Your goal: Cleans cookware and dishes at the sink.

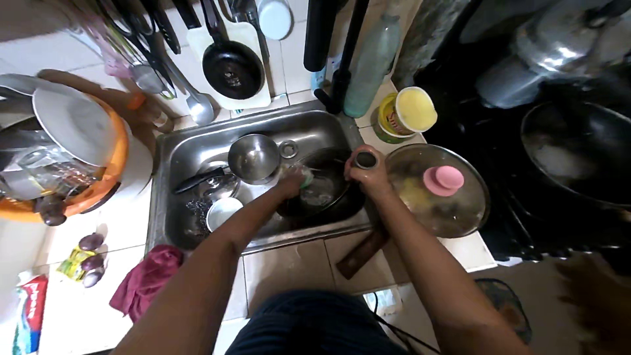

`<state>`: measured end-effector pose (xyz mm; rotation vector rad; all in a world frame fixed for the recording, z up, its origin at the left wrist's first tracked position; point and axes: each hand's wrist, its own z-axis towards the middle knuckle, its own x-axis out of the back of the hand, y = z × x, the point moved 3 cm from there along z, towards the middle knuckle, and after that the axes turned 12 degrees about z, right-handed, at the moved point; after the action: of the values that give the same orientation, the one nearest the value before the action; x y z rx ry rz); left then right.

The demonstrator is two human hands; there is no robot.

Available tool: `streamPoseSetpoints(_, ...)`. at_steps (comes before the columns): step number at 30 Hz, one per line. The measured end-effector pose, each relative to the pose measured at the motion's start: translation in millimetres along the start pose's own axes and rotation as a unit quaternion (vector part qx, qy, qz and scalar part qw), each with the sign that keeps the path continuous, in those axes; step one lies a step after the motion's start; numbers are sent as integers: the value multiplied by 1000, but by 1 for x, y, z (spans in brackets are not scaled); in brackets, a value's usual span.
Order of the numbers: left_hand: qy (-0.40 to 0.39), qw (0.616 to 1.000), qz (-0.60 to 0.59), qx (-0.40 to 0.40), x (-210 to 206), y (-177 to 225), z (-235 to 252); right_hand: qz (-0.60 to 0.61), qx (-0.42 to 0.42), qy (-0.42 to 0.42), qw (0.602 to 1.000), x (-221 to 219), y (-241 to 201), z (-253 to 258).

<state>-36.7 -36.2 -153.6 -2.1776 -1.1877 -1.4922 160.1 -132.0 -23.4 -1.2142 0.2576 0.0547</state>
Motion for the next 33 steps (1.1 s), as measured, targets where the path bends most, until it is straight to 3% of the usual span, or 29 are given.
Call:
streamPoseSetpoints(2,-14,996,-80,-35,17,38,10,-14,6,2,1000,-1,2,1)
streamPoseSetpoints(5,23,971,-180,-153,35,90,-6,-30,33,-3,999,0,1,2)
streamPoseSetpoints(8,-15,962,-181,-203,38,92,-60,-36,32,-8,999,2,-1,-2)
streamPoseSetpoints(11,-86,978,-140,-126,7,33,-73,-26,29,-15,999,7,1,-9)
streamPoseSetpoints(14,-46,996,-68,-18,-8,-12,-38,-17,34,-2,999,4,6,-8)
streamPoseSetpoints(17,-42,997,-64,-28,14,33,-19,-34,25,19,999,-3,7,-6)
streamPoseSetpoints(21,-5,960,-227,-167,33,97,-55,-39,21,17,999,1,2,-9)
streamPoseSetpoints(23,-35,955,-228,-188,23,82,-73,-39,25,4,999,5,-1,-11)
streamPoseSetpoints(26,-56,981,-174,-71,-7,26,-66,-16,34,-2,999,13,3,-16)
streamPoseSetpoints(28,-47,997,-59,-10,-13,2,-41,-16,25,9,1000,10,4,-16)
streamPoseSetpoints(30,-45,998,-34,12,-10,14,-20,-27,24,8,999,4,4,-15)
streamPoseSetpoints(33,-14,986,-149,-76,20,75,-23,-38,50,-5,998,1,3,-10)
